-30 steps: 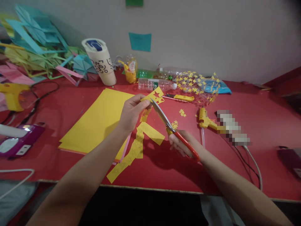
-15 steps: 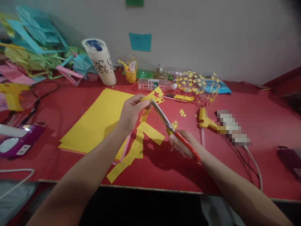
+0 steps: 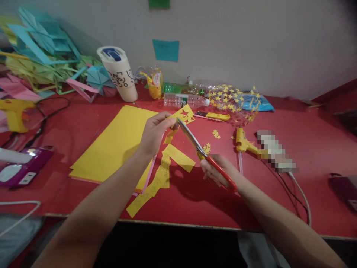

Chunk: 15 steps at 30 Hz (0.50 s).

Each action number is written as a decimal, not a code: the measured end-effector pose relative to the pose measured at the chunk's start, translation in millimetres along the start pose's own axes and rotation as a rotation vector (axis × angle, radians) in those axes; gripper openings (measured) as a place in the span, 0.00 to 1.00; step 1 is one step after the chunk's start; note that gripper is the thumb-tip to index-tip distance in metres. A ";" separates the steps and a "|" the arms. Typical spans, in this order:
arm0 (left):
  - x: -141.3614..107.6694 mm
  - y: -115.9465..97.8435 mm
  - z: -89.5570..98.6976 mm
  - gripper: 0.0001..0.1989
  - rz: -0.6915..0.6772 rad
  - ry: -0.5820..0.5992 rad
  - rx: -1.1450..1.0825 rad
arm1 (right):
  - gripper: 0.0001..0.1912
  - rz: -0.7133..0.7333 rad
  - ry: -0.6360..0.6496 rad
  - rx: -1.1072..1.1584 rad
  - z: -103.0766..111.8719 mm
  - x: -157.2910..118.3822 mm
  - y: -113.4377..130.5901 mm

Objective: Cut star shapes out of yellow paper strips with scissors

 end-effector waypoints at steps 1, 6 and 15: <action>0.3 -0.1 0.4 0.08 -0.006 -0.001 0.009 | 0.26 0.002 -0.004 -0.003 0.6 -0.3 -0.5; 0.5 -1.2 1.3 0.08 -0.028 0.011 0.045 | 0.26 -0.006 0.018 0.007 1.5 0.9 -4.6; -2.9 -5.7 -3.0 0.09 -0.048 0.048 0.083 | 0.23 -0.008 0.028 -0.044 3.4 3.4 -8.7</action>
Point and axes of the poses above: each hand's wrist, its own x-axis towards the middle knuckle, its own z-axis out of the back of the hand, y = z × x, the point moved 5 cm from there along x, towards the middle knuckle, and after that the axes turned 3 degrees about z, right-handed, at the moved point
